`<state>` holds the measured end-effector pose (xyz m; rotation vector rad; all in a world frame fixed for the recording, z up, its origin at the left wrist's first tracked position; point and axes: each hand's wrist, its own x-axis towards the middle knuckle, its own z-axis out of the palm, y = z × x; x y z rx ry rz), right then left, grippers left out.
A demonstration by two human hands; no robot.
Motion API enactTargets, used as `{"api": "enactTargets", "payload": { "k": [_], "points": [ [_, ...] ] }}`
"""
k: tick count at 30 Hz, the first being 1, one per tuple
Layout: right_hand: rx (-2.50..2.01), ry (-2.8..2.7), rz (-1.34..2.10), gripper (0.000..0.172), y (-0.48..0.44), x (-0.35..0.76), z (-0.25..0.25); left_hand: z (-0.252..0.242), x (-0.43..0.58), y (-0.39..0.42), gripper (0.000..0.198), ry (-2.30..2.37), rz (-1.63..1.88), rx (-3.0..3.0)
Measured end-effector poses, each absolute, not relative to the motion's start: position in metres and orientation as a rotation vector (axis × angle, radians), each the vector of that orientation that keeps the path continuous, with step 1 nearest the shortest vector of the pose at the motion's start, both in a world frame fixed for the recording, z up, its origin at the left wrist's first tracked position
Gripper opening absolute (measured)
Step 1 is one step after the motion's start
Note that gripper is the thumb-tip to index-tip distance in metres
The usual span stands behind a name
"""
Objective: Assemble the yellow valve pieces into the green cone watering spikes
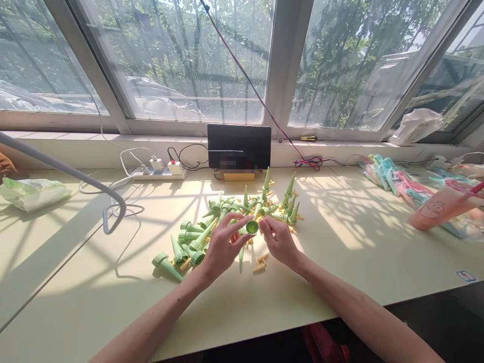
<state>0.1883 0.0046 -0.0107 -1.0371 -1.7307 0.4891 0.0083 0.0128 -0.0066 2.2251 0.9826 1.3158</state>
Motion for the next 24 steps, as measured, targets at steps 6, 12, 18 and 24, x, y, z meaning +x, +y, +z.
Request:
{"api": "enactTargets", "payload": {
  "k": [6, 12, 18, 24],
  "points": [
    [-1.108, -1.554, 0.512, 0.039, 0.007, 0.191, -0.015, 0.002, 0.012, 0.008, 0.031, 1.116, 1.223, 1.961],
    [-1.07, -1.6, 0.473, 0.035, 0.006, 0.192, -0.013, 0.011, 0.013, 0.008, 0.061, 1.117, 1.078, 1.554],
    [-0.951, -1.757, 0.403, 0.03, 0.002, 0.189, -0.01, 0.014, 0.014, 0.008, 0.079, 0.978, 0.798, 1.428],
    [-0.948, -1.803, 0.397, 0.03, 0.003, 0.189, -0.013, 0.015, 0.014, 0.008, 0.069, 0.898, 0.758, 1.434]
  ]
}}
